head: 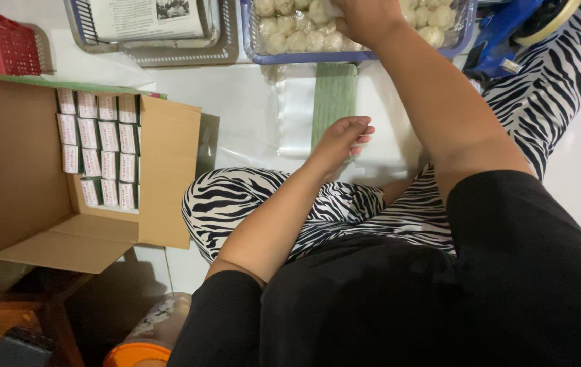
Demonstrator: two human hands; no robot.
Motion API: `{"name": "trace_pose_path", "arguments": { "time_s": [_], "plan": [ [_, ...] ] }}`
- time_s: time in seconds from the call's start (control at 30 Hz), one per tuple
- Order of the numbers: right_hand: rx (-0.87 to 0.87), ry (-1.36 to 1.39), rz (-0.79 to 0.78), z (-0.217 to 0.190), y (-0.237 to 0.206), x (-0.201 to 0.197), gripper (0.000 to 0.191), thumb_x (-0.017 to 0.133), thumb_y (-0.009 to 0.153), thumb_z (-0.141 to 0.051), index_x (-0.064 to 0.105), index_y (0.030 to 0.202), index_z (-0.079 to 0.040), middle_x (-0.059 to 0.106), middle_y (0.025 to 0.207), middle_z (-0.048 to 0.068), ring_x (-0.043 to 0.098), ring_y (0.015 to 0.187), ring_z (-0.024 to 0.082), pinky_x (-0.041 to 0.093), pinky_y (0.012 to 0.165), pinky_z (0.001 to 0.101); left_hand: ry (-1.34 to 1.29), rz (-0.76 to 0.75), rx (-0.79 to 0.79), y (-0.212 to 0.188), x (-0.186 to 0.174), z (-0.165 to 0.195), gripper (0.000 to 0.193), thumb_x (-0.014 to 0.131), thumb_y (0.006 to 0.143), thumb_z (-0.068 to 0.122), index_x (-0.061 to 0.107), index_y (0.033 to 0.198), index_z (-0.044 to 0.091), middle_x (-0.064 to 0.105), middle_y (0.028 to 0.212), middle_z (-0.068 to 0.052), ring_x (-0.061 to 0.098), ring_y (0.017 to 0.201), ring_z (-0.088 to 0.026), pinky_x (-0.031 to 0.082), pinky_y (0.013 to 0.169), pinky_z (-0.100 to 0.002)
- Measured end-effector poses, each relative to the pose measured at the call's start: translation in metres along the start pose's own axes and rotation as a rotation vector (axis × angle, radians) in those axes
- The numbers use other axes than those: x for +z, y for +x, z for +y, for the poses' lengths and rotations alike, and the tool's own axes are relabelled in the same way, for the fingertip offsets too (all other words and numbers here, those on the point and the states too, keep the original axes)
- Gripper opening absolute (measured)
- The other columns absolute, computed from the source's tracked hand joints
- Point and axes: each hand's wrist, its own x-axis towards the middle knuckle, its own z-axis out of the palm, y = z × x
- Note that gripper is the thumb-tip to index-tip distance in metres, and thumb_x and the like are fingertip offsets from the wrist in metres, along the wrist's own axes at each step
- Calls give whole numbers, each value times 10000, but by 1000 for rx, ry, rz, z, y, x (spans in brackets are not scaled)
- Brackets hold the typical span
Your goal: The person sits on the floor and repeatedly wraps small white food items in green leaves, then seals each bundle with a small paper label. The wrapped items are placed into a cardboard box.
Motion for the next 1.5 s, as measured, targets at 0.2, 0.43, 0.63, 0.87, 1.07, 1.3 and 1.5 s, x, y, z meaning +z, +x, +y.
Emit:
{"name": "trace_pose_path", "arguments": {
  "time_s": [0.2, 0.43, 0.63, 0.87, 1.07, 1.3, 1.5],
  "plan": [
    [-293, -137, 283, 12, -22, 6, 65, 719, 896, -133, 670, 913, -95, 671, 888, 65, 681, 798, 263, 539, 644, 390, 32, 11, 0, 4, -3, -2, 389, 622, 998, 362, 624, 1279, 94, 702, 1143, -12, 597, 966, -81, 476, 800, -237],
    [-592, -298, 289, 44, -35, 4, 78, 695, 869, -148, 651, 884, -86, 674, 944, 50, 691, 905, 228, 537, 708, 366, 59, 18, 8, 8, -11, -2, 395, 601, 1002, 353, 619, 1297, 91, 697, 1161, -20, 601, 975, -84, 483, 806, -245],
    [86, 242, -43, 44, -50, -21, 251, 752, 1006, -207, 703, 1171, -24, 705, 1053, 158, 694, 931, 307, 553, 770, 418, 59, 135, 211, 12, -17, 10, 519, 616, 1007, 372, 533, 1413, 60, 645, 1329, -80, 582, 1137, -165, 482, 932, -275],
    [196, 2039, -163, -22, -129, -53, 381, 743, 975, -59, 601, 1328, -28, 693, 1234, 84, 692, 1144, 222, 575, 1060, 414, -327, -255, 293, -9, -22, 58, 796, 551, 1019, 548, 290, 1619, 94, 455, 1575, -75, 448, 1438, -225, 365, 1181, -395],
    [352, 2259, 23, -71, -170, -33, 260, 677, 1051, -131, 624, 1249, 30, 710, 1210, 148, 695, 1131, 236, 555, 1060, 380, -410, -314, 510, -37, -5, 69, 646, 557, 1118, 394, 363, 1622, 40, 489, 1570, -112, 475, 1439, -251, 362, 1248, -436],
    [452, 2190, 175, -92, -188, -25, 281, 681, 1014, -145, 567, 1230, -7, 689, 1181, 108, 689, 1102, 215, 566, 1034, 377, -248, -165, 302, -61, 6, 88, 527, 592, 1056, 277, 516, 1502, 8, 617, 1366, -128, 620, 1186, -204, 536, 997, -328],
    [435, 2181, 209, -91, -209, -45, 262, 670, 1033, -110, 564, 1247, -2, 676, 1199, 134, 678, 1119, 231, 568, 1055, 395, 350, 569, 190, -71, 13, 87, 510, 656, 1128, 208, 627, 1377, -237, 472, 1254, -535, 300, 875, -534, 251, 751, -576]
  ]
}}
